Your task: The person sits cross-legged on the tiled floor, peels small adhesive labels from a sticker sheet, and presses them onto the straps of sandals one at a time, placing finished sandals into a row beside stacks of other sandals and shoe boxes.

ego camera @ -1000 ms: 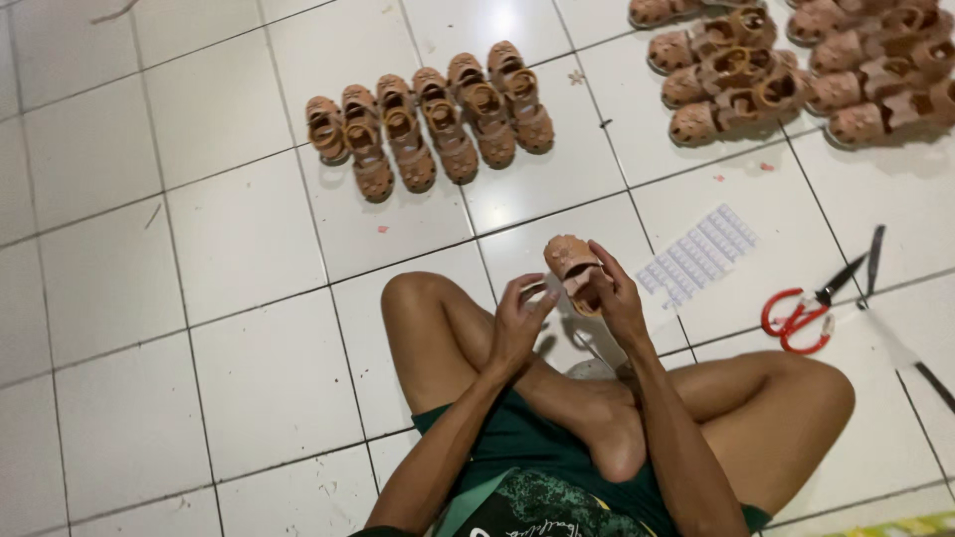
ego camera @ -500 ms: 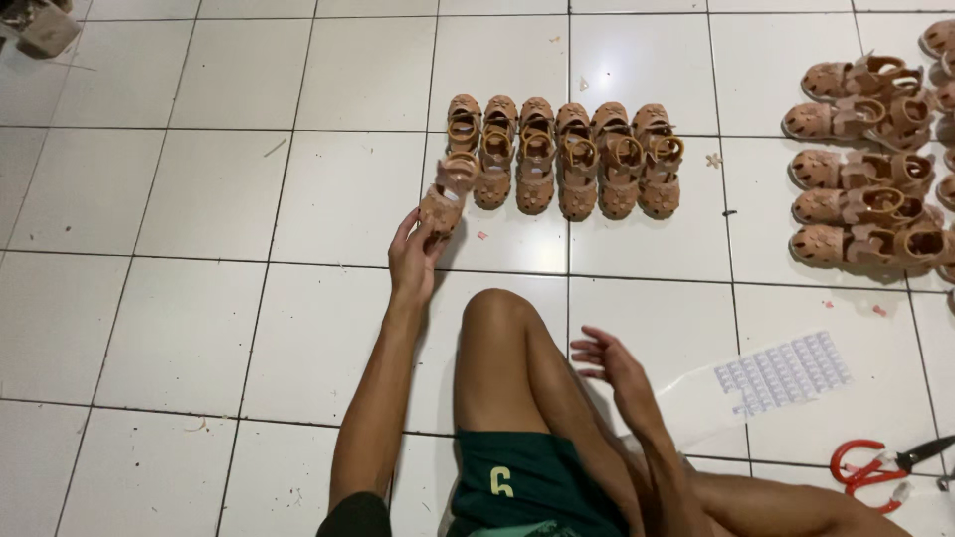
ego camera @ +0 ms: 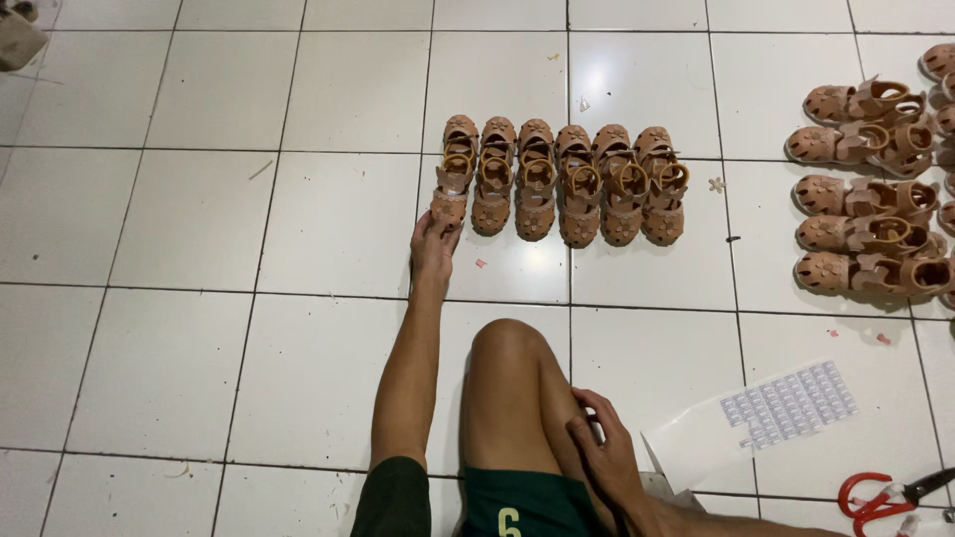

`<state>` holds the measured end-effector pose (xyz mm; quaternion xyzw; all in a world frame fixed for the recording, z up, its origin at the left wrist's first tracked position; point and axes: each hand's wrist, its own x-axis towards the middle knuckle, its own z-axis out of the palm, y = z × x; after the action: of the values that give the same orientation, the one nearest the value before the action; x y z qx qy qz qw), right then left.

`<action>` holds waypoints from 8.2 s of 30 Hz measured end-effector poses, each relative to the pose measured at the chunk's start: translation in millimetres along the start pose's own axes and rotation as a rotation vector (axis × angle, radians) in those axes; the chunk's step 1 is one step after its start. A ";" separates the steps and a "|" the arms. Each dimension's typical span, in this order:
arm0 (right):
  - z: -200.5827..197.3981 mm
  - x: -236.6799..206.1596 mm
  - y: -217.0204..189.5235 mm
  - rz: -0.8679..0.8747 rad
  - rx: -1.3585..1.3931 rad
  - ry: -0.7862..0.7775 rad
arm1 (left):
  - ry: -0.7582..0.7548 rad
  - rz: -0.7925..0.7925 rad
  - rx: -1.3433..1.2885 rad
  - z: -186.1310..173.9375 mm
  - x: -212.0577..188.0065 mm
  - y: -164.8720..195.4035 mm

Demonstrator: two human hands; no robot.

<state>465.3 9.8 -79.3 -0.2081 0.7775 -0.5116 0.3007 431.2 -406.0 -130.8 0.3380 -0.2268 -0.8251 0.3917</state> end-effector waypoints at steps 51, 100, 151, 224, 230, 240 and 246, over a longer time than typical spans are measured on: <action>-271.9 -3.8 101.2 0.160 -0.412 0.648 | -1.582 0.845 1.531 226.6 -288.1 -335.5; -181.8 69.3 97.9 -0.307 -0.744 0.244 | -1.207 -0.784 0.308 100.3 -123.3 -136.1; -181.7 40.0 102.8 -0.155 -0.462 0.560 | -1.076 0.485 1.930 166.9 -169.8 -176.8; -154.2 37.4 68.7 -0.127 -0.166 0.617 | -0.860 -0.289 1.073 93.9 -242.8 -264.9; -154.2 37.0 70.3 -0.106 -0.137 0.603 | -0.908 -0.225 1.112 94.9 -244.0 -265.8; -162.2 38.9 81.3 -0.025 0.172 0.729 | -0.878 -0.161 1.195 101.7 -239.8 -258.5; -168.4 47.5 84.8 0.005 0.542 0.652 | -1.009 -0.124 1.186 108.3 -235.3 -260.9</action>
<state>314.5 125.9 -119.7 0.0533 0.6696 -0.7360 0.0840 332.2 -52.0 -135.7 0.0867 -0.7615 -0.6402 -0.0518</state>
